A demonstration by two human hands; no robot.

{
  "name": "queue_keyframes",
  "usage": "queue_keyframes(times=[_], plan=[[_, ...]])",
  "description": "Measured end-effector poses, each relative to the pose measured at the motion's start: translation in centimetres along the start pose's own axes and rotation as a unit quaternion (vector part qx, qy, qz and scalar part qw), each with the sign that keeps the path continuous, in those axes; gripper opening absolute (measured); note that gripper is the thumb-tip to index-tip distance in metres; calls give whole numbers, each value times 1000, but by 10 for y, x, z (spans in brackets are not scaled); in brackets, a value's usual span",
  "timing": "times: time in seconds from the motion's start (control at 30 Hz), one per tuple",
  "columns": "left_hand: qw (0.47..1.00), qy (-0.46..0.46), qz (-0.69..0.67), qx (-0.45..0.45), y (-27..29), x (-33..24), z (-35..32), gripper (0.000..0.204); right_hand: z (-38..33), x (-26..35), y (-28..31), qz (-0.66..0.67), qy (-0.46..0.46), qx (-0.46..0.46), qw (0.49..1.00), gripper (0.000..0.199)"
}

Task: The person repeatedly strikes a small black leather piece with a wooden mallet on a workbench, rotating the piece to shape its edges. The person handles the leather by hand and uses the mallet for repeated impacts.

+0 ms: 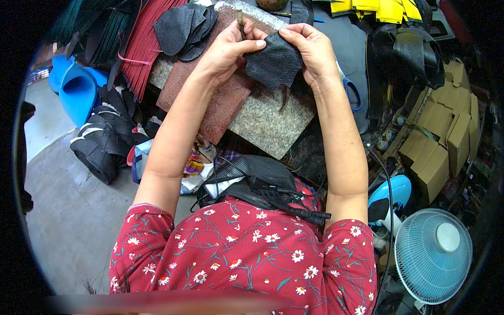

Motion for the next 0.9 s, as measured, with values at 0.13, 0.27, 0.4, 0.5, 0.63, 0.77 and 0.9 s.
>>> queue_keyframes(times=[0.13,0.27,0.4,0.5,0.63,0.77,0.9], plan=[[999,17,35,-1,1,-1,-3,32,-1,1,3,-3,4,8,1000,10],[999,15,37,4,2,2,-3,32,-1,1,4,4,2,13,1000,10],[1000,15,4,24,1,4,-3,33,-3,2,5,-6,1,8,1000,11],[1000,18,-7,12,0,5,-3,33,-3,3,4,-17,4,6,1000,11],[998,18,65,-10,2,5,-2,34,0,5,6,-49,16,-1,999,11],[985,-15,168,-45,5,4,5,35,11,8,9,-148,77,0,986,11],[927,-89,349,-108,1,0,14,34,24,6,16,-234,112,-4,966,11]])
Point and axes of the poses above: each hand's wrist, its own z-axis towards the middle knuckle, its own y-axis out of the back of the hand, x = y × z, the point moved 3 cm from there along z, towards the middle knuckle, and after that the axes turned 7 degrees about z, right-handed, at the moved point
